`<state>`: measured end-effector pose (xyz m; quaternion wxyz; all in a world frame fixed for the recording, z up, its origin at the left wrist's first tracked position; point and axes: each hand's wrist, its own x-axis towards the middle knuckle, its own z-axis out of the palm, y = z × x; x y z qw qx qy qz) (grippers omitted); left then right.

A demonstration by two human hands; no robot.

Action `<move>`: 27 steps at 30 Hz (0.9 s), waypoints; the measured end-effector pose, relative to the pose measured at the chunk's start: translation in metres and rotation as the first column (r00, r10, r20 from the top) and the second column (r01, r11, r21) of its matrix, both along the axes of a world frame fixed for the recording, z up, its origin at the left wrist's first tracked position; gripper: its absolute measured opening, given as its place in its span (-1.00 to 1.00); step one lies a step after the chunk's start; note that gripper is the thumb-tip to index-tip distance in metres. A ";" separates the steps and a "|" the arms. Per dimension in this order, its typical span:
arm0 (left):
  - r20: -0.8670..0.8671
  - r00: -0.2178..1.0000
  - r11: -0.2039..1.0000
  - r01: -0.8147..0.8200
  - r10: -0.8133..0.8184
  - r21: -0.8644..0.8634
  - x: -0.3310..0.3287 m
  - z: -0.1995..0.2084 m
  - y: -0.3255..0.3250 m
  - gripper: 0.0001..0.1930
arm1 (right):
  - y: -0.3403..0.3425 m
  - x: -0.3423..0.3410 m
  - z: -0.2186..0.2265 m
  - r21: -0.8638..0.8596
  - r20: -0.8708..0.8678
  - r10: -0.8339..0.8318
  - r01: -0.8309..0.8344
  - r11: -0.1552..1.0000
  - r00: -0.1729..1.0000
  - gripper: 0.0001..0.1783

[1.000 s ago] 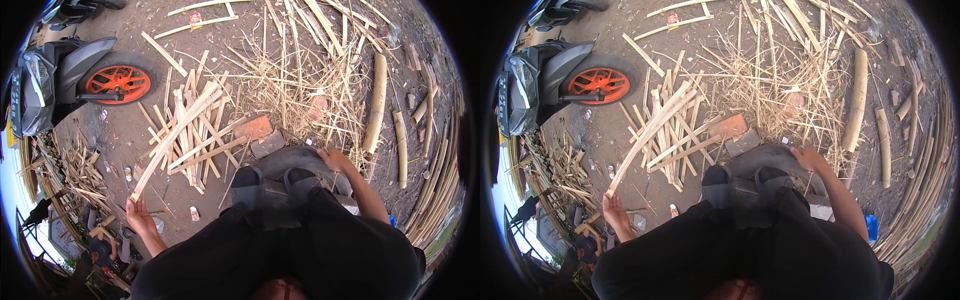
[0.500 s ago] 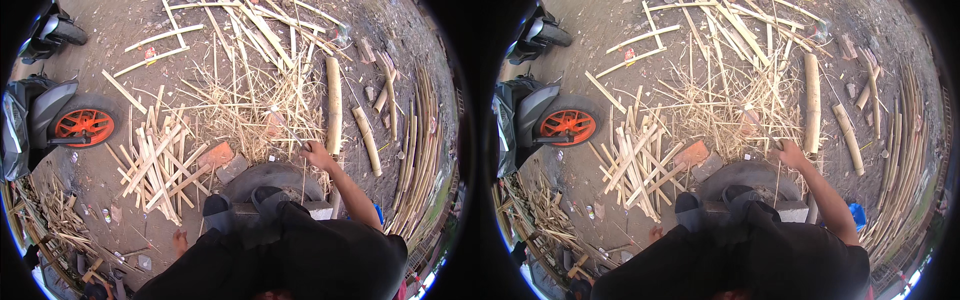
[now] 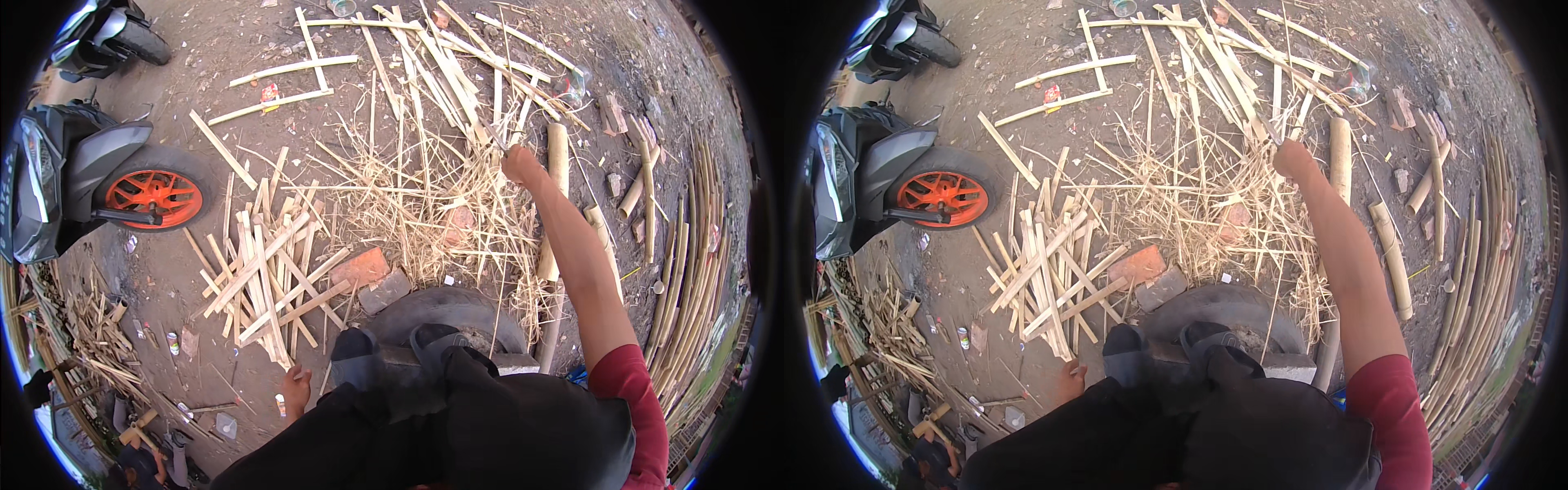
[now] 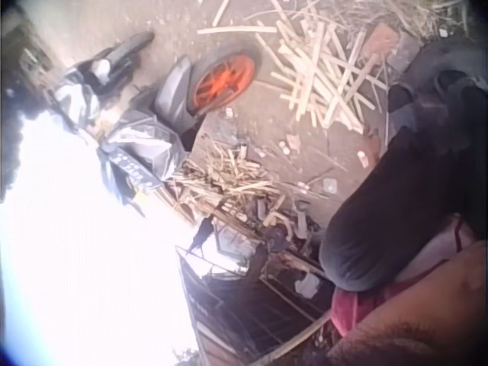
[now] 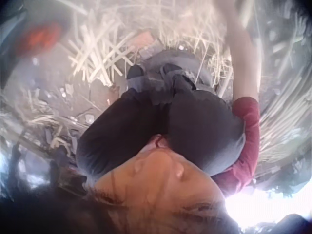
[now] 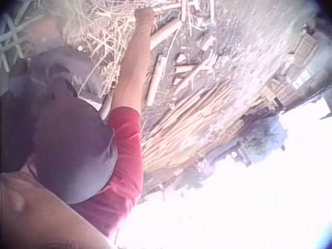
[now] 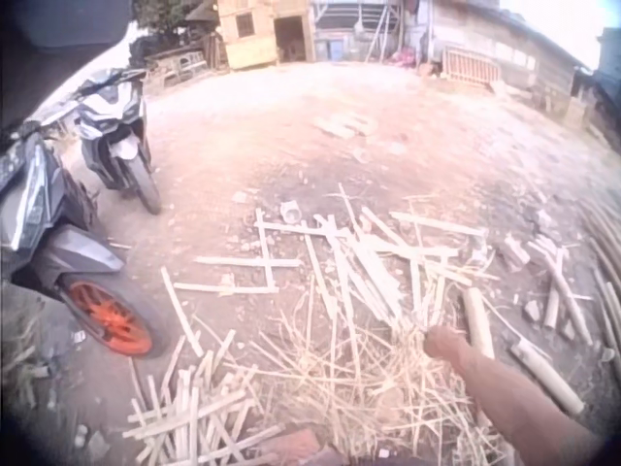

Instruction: The person shaves and strips pieces of bamboo using a long blade, handling multiple bamboo strips individually while seated outdoors.

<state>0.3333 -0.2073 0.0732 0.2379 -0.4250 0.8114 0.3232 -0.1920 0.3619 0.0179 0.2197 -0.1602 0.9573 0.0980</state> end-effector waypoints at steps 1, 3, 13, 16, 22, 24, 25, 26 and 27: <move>0.001 1.000 1.000 0.027 -0.027 0.016 -0.002 -0.008 0.011 -0.50 | 0.010 0.003 -0.009 0.090 0.032 0.112 -0.114 0.989 0.993 -0.75; 0.059 0.998 1.000 -0.026 0.026 -0.009 0.044 -0.012 -0.001 -0.50 | -0.030 0.020 0.000 0.065 0.160 0.175 -0.188 0.980 0.971 -0.76; 0.125 0.991 0.997 0.035 -0.044 0.074 0.090 -0.043 -0.013 -0.54 | -0.042 0.123 0.105 -0.225 0.412 -0.024 0.127 0.966 0.911 -0.70; 0.097 0.995 1.000 -0.004 0.003 0.006 0.051 -0.016 -0.010 -0.54 | -0.031 0.110 0.119 -0.209 0.395 -0.090 0.185 0.960 0.914 -0.65; -0.008 1.000 1.000 0.010 -0.010 -0.017 0.038 -0.011 -0.033 -0.55 | -0.024 0.107 0.126 -0.398 0.070 -0.402 0.395 0.828 0.913 -0.59; -0.020 1.000 1.000 0.010 -0.011 -0.014 0.043 -0.013 -0.036 -0.56 | -0.048 0.115 0.139 -0.487 0.088 -0.435 0.420 0.766 0.896 -0.58; 0.005 0.999 0.999 0.035 -0.035 -0.007 0.042 -0.017 -0.035 -0.56 | -0.057 0.122 0.134 -0.509 0.087 -0.404 0.390 0.767 0.910 -0.60; 0.030 0.998 0.998 0.058 -0.058 -0.003 0.042 -0.020 -0.031 -0.56 | -0.069 0.129 0.131 -0.527 0.167 -0.367 0.397 0.752 0.915 -0.61; 0.055 0.995 0.997 0.079 -0.079 0.001 0.041 -0.023 -0.027 -0.57 | -0.090 0.136 0.132 -0.527 0.298 -0.311 0.427 0.735 0.903 -0.59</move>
